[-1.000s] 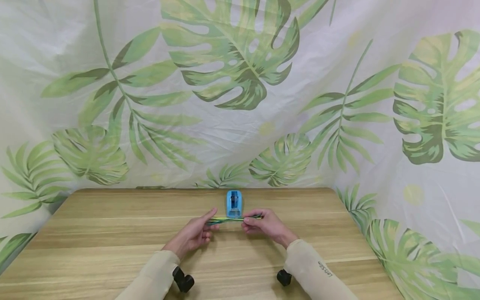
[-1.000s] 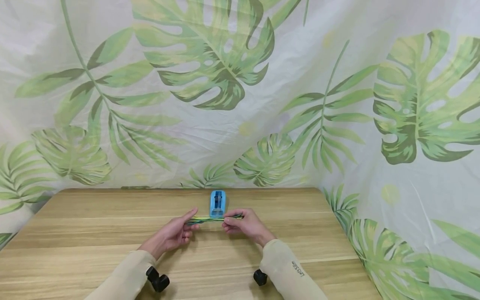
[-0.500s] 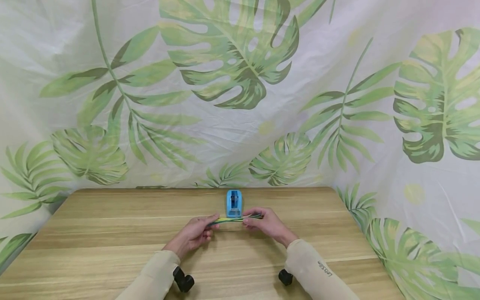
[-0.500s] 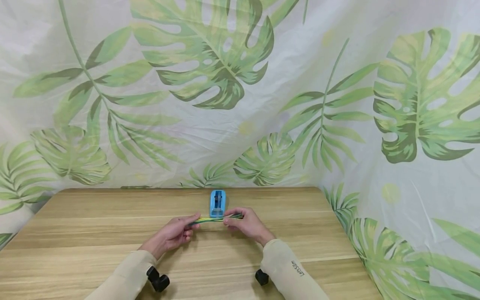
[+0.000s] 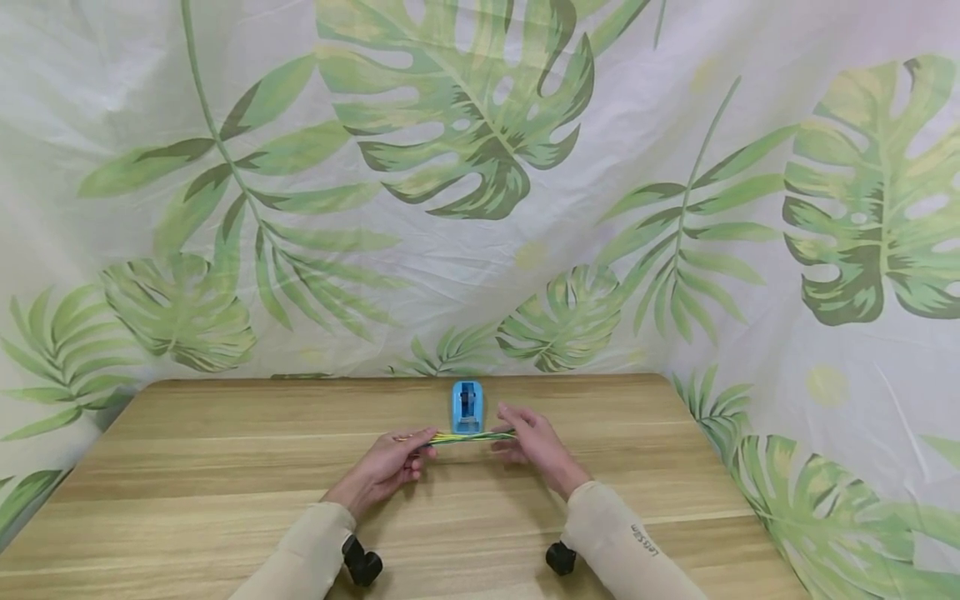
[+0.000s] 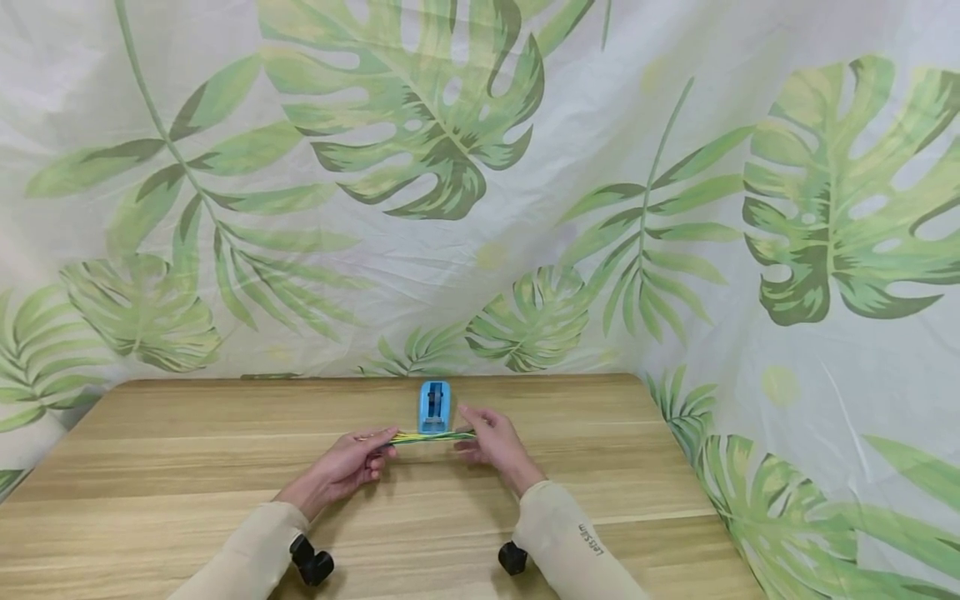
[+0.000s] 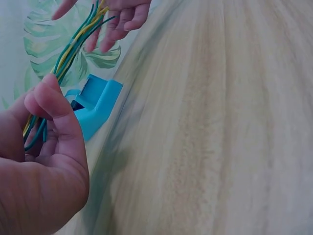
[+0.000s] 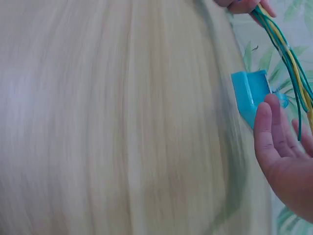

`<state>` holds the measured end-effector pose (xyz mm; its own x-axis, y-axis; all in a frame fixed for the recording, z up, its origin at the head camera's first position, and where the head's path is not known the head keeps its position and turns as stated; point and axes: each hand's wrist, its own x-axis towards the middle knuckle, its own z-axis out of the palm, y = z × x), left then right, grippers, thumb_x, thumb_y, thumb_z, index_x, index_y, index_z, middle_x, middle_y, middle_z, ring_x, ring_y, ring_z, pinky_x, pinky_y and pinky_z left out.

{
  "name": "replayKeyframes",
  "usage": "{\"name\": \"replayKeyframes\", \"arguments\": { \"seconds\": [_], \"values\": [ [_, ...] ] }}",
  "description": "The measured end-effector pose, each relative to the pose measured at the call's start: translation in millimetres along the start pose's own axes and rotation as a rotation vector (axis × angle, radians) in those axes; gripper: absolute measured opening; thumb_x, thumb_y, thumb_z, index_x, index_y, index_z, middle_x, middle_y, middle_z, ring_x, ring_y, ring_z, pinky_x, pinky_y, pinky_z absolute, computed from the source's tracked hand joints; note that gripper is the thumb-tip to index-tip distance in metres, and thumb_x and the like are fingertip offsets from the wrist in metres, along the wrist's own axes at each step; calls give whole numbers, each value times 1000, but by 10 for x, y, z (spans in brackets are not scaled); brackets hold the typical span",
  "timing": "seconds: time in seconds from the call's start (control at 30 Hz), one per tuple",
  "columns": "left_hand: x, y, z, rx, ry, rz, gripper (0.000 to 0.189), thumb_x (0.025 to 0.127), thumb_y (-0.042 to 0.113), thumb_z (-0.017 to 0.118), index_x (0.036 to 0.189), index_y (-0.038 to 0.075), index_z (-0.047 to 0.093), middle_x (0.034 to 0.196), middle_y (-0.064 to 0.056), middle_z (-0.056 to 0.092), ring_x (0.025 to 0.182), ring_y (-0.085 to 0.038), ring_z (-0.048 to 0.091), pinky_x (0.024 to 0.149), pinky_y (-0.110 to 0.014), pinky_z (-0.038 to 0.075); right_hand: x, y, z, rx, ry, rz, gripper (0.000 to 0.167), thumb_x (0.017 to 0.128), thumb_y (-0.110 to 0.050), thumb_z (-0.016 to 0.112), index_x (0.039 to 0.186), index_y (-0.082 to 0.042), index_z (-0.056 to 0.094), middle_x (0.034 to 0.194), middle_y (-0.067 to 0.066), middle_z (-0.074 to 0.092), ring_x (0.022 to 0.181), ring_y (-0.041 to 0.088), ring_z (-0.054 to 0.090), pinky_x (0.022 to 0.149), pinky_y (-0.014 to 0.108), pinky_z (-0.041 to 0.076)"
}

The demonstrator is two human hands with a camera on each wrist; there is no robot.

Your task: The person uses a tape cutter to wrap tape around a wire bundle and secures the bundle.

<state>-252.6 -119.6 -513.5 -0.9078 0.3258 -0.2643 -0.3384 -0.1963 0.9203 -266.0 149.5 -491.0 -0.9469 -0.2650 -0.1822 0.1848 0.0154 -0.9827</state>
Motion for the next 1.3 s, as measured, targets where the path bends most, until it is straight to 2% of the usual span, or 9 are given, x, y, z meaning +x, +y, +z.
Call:
{"name": "replayKeyframes", "arguments": {
  "seconds": [0.2, 0.33, 0.4, 0.5, 0.6, 0.7, 0.8, 1.03, 1.3],
  "values": [
    [-2, 10, -24, 13, -6, 15, 56, 101, 28, 64, 140, -9, 50, 81, 1, 69, 60, -4, 49, 56, -20, 46, -24, 25, 58, 282, -63, 186, 107, 90, -79, 43, 151, 5, 24, 131, 33, 53, 111, 39, 61, 94, 46, 52],
    [-7, 18, -32, 27, 0, 26, 53, 99, 28, 67, 137, -7, 55, 82, -1, 69, 60, -5, 50, 57, -21, 48, -21, 68, 109, 363, -57, 242, 111, 87, -80, 48, 151, 5, 17, 115, 23, 61, 95, 27, 65, 88, 39, 55],
    [-11, 22, -33, 34, 6, 29, 48, 98, 27, 68, 133, -6, 59, 82, -1, 69, 60, -6, 50, 56, -21, 48, -17, 94, 136, 388, -46, 242, 104, 90, -75, 49, 149, 5, 19, 105, 16, 65, 88, 22, 65, 85, 35, 56],
    [-9, 31, -34, 43, 10, 33, 42, 98, 27, 69, 126, -3, 64, 82, -2, 70, 60, -6, 50, 56, -22, 49, -11, 123, 181, 417, -24, 229, 87, 96, -64, 53, 143, 6, 32, 95, 11, 68, 83, 18, 66, 82, 33, 57],
    [-4, 37, -36, 48, 12, 34, 33, 97, 27, 69, 118, 0, 69, 81, -2, 70, 60, -7, 50, 56, -22, 49, -3, 137, 220, 433, 5, 213, 65, 102, -48, 56, 136, 4, 39, 91, 10, 69, 82, 18, 69, 82, 33, 57],
    [1, 39, -42, 56, 9, 37, 27, 98, 26, 69, 111, 3, 72, 82, -3, 70, 60, -7, 50, 56, -23, 50, 4, 142, 245, 439, 26, 204, 51, 105, -34, 56, 133, 6, 44, 88, 10, 70, 82, 19, 71, 83, 34, 57],
    [-2, 42, -46, 64, 8, 42, 28, 98, 25, 69, 113, 2, 72, 83, -3, 70, 61, -7, 50, 57, -23, 50, 5, 149, 249, 443, 33, 191, 46, 106, -25, 54, 136, 8, 46, 88, 11, 71, 83, 20, 72, 83, 34, 57],
    [-8, 47, -39, 108, 14, 38, 51, 97, 29, 69, 133, -5, 59, 90, -5, 71, 62, -7, 51, 58, -24, 49, 12, 156, 211, 406, 29, 182, 43, 103, -18, 59, 134, 12, 50, 90, 13, 73, 84, 20, 72, 85, 34, 57],
    [29, 58, -29, 148, 60, -18, 61, 97, 39, 67, 141, 0, 50, 90, -7, 68, 60, -10, 49, 55, -25, 45, 8, 71, 143, 362, -38, 160, 42, 105, -12, 54, 136, 15, 47, 91, 14, 74, 88, 22, 73, 87, 35, 56]
  ]
}}
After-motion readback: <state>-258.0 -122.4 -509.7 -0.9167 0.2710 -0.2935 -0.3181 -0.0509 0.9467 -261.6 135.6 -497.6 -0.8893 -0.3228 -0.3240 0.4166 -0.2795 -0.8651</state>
